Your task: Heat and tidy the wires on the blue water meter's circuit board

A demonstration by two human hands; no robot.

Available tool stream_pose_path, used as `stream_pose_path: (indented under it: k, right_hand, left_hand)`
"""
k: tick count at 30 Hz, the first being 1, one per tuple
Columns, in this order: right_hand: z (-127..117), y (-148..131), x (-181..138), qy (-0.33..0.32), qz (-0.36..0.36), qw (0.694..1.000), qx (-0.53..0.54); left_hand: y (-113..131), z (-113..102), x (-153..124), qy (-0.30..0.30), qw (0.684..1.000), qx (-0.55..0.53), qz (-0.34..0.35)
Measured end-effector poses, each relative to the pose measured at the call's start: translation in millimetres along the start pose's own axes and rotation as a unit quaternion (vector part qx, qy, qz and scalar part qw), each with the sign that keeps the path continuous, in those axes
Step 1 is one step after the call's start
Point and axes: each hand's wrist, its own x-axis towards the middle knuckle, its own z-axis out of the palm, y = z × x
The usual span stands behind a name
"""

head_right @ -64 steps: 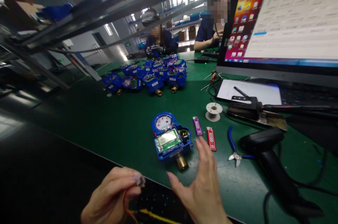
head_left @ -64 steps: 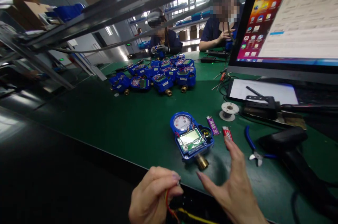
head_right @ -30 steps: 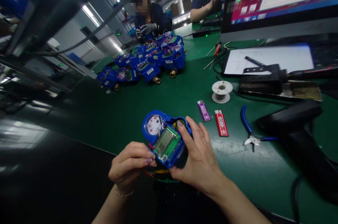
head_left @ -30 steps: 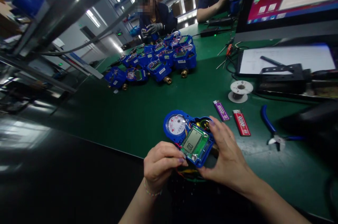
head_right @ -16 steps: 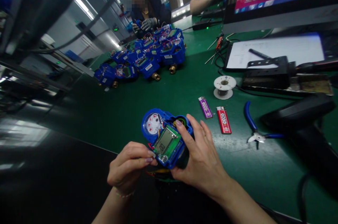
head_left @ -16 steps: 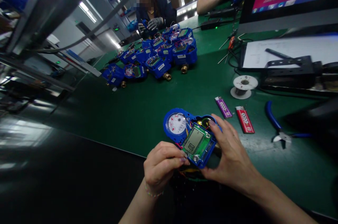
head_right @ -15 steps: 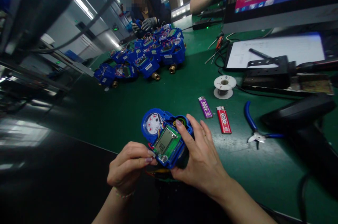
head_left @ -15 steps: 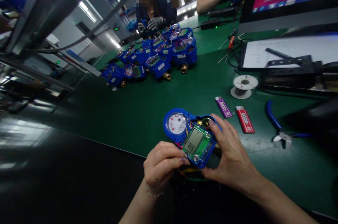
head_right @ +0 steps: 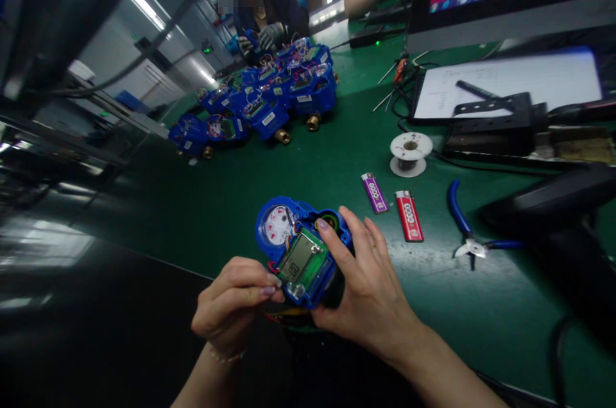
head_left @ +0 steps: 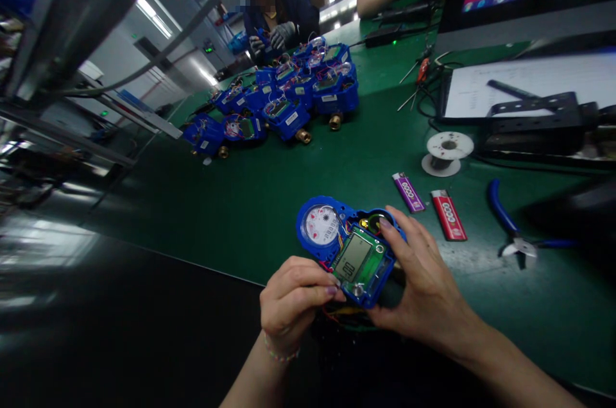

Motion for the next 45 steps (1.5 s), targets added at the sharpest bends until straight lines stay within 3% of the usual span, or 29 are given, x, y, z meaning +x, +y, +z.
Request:
stream_pose_path:
  k: [45]
  right_hand:
    - [-1.1,-0.9,1.7,0.004,0.001,1.000,0.002]
  left_hand:
    - [-1.0,0.5,-5.5,0.010,1.000,0.024,-0.013]
